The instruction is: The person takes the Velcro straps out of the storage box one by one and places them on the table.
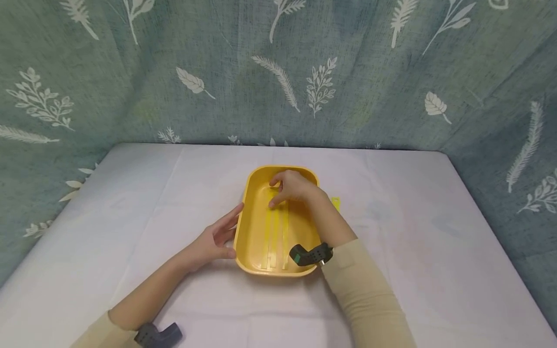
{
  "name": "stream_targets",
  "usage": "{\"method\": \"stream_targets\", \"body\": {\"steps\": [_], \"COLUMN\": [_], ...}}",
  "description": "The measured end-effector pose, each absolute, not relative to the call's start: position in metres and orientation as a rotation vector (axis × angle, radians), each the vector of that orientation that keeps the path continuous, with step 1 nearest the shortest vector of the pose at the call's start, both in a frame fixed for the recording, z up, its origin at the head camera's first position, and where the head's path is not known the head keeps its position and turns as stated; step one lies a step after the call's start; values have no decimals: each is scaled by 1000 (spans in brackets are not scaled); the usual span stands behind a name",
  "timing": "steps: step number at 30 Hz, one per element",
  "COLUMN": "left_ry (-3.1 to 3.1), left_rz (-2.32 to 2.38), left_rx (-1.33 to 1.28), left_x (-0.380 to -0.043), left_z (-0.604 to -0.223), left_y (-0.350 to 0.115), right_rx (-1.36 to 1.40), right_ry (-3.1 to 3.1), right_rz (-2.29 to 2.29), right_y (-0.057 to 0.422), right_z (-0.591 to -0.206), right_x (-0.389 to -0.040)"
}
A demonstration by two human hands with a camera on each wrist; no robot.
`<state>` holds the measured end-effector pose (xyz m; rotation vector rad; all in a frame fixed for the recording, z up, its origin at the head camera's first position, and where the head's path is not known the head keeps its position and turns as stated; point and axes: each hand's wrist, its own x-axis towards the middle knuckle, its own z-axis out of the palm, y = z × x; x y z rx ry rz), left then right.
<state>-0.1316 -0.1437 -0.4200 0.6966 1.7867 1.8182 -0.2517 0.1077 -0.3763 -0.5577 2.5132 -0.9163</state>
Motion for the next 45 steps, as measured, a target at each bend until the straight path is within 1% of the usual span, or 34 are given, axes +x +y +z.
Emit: {"method": "stream_targets", "body": {"steps": [6, 10, 20, 37, 45], "left_ry": [1774, 1772, 1772, 1784, 1790], "left_rz": [1825, 1832, 1831, 1818, 1818], "left_rx": [700, 699, 693, 679, 679], "left_x": [-133, -133, -131, -132, -132], "left_z": [-420, -420, -420, -419, -419], "left_y": [-143, -143, -143, -144, -144], "right_rx": [-671, -736, -797, -800, -639], "right_ry": [2589, 2593, 2596, 2569, 2453], "right_rz": [-745, -726, -651, -811, -1113], "right_y": [104, 100, 87, 83, 86], "right_z": [-378, -380, -382, -381, -379], "right_x": [-250, -248, -247, -246, -246]}}
